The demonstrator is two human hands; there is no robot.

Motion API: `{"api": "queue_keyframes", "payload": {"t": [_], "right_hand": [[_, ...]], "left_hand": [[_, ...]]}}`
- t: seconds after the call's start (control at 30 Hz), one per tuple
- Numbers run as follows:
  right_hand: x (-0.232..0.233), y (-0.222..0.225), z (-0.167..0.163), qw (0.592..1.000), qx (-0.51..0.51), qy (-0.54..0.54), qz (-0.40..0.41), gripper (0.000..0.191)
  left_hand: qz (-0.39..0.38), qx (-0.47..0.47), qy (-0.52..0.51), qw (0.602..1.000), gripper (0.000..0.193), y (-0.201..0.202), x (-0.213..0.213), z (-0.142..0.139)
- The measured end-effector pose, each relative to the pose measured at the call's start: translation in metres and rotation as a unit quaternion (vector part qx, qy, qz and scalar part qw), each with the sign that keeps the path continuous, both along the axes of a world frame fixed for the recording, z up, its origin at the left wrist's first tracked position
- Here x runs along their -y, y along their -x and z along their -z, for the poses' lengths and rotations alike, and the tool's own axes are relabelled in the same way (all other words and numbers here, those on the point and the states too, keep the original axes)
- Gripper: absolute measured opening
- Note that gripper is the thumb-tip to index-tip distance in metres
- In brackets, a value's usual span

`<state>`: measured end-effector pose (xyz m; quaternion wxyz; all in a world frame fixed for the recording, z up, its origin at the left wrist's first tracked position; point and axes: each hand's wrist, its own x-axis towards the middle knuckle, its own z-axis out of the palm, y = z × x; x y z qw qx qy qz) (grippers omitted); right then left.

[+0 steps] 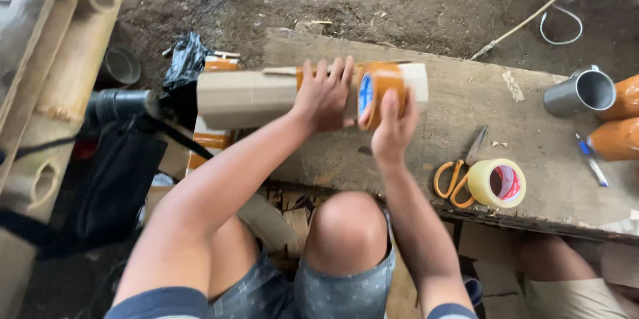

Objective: The person folds a flat cardboard sheet into a rectangular parcel and secures it with multiple strips of orange packing tape. They rotate the parcel to apply tape along the length and across the ends, then use scissors to cut the tape.

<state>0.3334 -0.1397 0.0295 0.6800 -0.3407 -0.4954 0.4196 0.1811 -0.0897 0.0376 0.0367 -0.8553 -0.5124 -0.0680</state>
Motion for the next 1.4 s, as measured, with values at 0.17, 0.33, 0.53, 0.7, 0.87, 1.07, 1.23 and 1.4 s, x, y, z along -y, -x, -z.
{"api": "queue_keyframes", "payload": {"t": [0.17,0.33,0.53,0.7,0.87,1.07,1.23,1.4], "right_hand": [[-0.008,-0.001,-0.032,0.995,-0.015,0.095,-0.008,0.029],[0.03,-0.005,-0.014,0.991,0.05,0.123,-0.011,0.03],[0.052,-0.015,0.049,0.987,0.051,0.153,0.001,0.027],[0.05,-0.012,0.077,0.993,0.011,0.11,-0.029,0.026],[0.077,-0.024,0.042,0.986,0.024,0.161,-0.029,0.027],[0.105,-0.026,0.004,0.995,-0.008,0.045,-0.084,0.048],[0.073,-0.016,0.017,0.996,0.058,0.006,-0.07,0.044],[0.02,-0.004,0.036,0.997,0.039,-0.055,-0.024,0.038]], "left_hand": [[-0.026,-0.044,0.103,0.993,0.127,0.001,-0.018,-0.016],[-0.023,-0.047,0.126,0.991,0.126,-0.001,-0.039,0.0],[-0.022,-0.017,0.098,0.995,0.117,-0.002,-0.059,0.029],[-0.016,-0.016,0.153,0.988,0.122,0.002,-0.055,0.015],[0.035,0.012,0.27,0.962,0.109,0.006,-0.06,0.003],[0.077,0.1,0.43,0.894,0.111,0.005,-0.063,0.011],[0.074,0.156,0.417,0.892,0.116,0.022,-0.073,0.003],[0.056,0.077,0.144,0.985,0.112,0.023,-0.028,0.0]]}}
